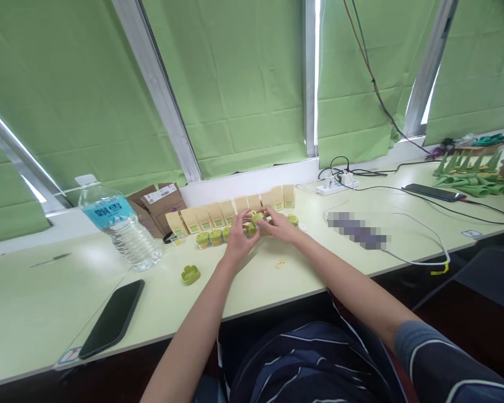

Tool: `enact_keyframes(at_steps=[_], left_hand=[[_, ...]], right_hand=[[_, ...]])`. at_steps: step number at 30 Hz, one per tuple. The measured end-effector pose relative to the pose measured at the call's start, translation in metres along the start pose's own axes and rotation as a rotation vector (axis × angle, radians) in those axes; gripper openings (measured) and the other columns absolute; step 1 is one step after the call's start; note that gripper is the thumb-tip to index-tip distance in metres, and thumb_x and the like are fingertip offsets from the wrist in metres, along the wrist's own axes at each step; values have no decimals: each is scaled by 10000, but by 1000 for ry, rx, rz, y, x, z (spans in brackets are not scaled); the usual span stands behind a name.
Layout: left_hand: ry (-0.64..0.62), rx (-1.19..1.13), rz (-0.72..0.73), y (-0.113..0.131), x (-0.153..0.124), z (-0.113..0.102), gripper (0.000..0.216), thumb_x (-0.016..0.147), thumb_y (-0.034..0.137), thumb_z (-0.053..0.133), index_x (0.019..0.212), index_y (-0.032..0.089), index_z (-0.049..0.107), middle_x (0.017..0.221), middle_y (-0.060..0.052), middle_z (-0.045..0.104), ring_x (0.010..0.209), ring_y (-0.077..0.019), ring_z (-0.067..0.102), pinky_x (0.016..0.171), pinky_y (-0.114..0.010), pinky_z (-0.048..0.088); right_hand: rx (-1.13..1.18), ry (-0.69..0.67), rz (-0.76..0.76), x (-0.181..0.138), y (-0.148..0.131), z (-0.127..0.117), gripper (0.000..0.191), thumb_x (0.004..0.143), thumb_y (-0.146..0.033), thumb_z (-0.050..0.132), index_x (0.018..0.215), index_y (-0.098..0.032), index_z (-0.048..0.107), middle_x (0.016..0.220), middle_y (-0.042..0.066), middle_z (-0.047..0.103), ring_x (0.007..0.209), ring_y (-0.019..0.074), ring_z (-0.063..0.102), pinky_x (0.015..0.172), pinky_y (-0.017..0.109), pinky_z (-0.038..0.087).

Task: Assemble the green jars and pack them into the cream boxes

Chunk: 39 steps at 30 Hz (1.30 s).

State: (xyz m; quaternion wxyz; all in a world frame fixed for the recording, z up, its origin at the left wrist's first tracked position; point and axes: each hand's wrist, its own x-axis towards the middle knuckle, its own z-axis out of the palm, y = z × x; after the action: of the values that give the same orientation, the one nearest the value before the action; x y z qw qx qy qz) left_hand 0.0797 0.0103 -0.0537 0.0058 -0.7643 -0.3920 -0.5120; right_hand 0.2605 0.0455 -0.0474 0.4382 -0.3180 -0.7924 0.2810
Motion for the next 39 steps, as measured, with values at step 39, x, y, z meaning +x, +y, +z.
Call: enact_keyframes(at_steps=[39], left_hand=[[-152, 116, 108, -2, 1, -1, 464, 870, 69, 486, 1308, 221, 476, 1247, -106, 569, 1197, -243, 525, 1028, -423, 430]], right_hand=[[-261, 46, -253, 5, 12, 1, 505, 803, -396, 722, 1227, -204, 529, 1181, 109, 635, 1002, 254, 618, 807, 330, 463]])
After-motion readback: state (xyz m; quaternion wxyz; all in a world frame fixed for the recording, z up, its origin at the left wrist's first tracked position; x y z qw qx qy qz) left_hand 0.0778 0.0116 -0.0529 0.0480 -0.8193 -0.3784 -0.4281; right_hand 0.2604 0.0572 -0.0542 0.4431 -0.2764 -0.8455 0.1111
